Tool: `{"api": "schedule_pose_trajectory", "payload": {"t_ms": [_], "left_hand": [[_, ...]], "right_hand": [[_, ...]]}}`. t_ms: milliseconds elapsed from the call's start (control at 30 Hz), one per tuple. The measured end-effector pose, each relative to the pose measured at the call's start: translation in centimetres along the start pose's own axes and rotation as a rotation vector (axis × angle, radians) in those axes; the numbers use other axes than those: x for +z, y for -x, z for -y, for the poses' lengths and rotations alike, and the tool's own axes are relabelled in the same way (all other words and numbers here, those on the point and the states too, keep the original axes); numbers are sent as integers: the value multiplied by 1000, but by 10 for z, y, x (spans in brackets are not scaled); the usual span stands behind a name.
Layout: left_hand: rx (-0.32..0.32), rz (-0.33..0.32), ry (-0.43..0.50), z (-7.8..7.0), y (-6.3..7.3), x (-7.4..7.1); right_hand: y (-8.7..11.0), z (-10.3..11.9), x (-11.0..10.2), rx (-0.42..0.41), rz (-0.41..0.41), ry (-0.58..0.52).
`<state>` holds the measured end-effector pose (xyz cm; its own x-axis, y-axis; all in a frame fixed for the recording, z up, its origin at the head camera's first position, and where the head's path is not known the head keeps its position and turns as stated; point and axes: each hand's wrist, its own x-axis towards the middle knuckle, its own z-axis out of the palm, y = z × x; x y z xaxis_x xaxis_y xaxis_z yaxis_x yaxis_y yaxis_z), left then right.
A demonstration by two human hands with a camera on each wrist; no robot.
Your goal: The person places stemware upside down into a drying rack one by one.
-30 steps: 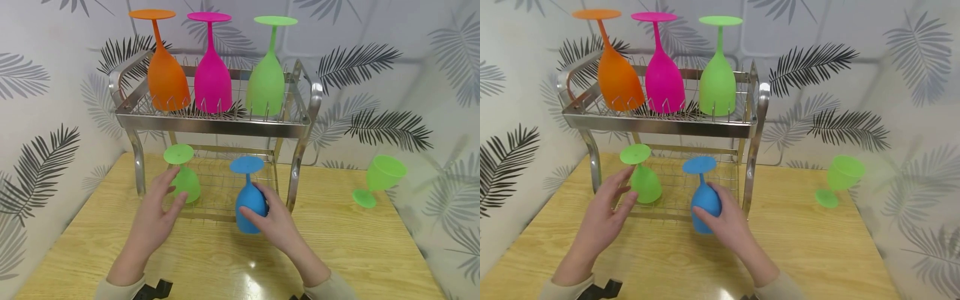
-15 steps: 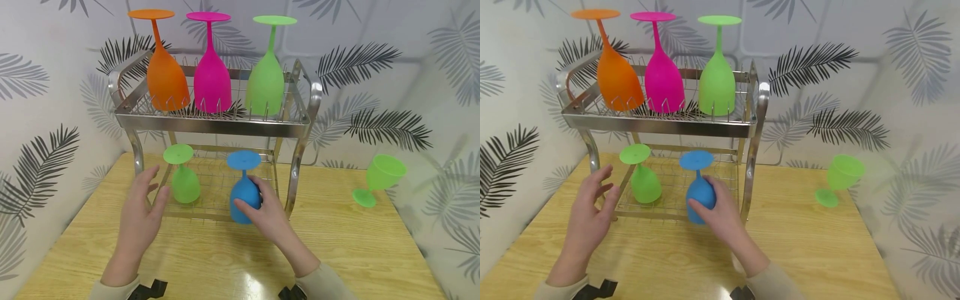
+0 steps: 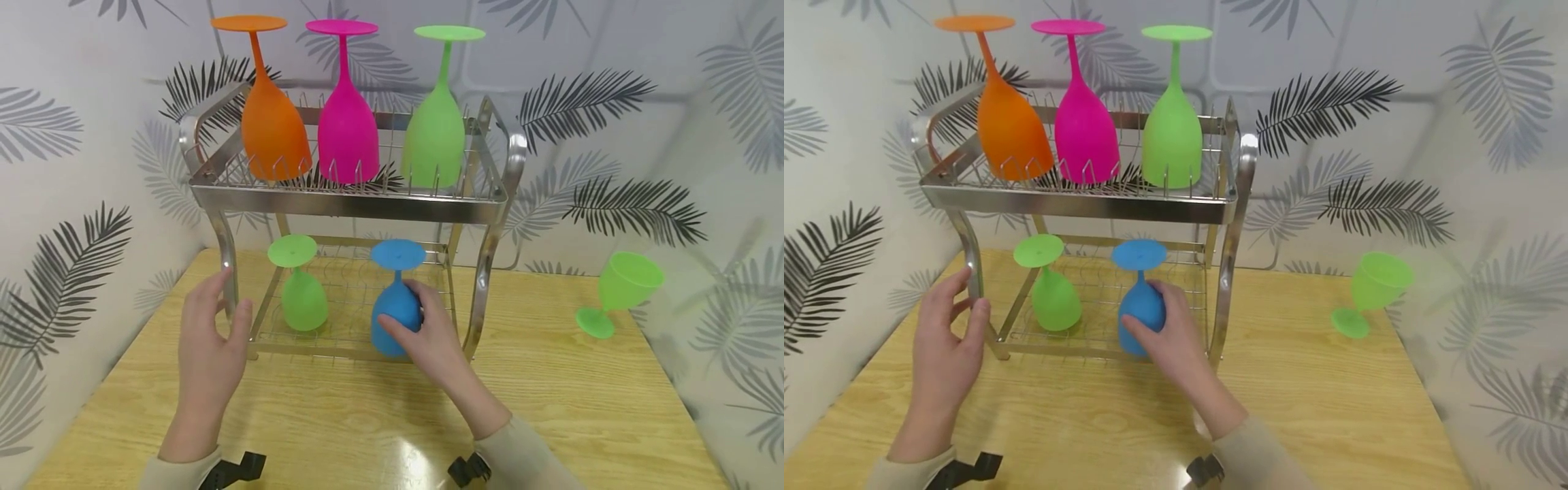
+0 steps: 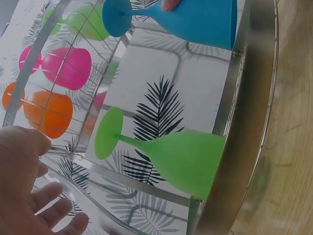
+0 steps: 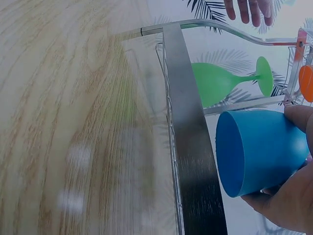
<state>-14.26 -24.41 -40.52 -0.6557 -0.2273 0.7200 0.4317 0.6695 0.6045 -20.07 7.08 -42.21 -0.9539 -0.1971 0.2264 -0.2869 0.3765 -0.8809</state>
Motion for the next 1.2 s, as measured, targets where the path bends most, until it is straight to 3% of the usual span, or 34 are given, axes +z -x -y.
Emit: {"api": "schedule_pose_trajectory", "payload": {"t_ms": [367, 667, 1200], "left_hand": [[-131, 27, -19, 11, -1, -2], [-241, 94, -14, 20, 1, -2], [-298, 104, 20, 37, 1, 4]], "right_hand": [[-14, -6, 7, -14, -35, 42], [-24, -10, 18, -11, -51, 47], [-39, -13, 37, 6, -44, -26]]}}
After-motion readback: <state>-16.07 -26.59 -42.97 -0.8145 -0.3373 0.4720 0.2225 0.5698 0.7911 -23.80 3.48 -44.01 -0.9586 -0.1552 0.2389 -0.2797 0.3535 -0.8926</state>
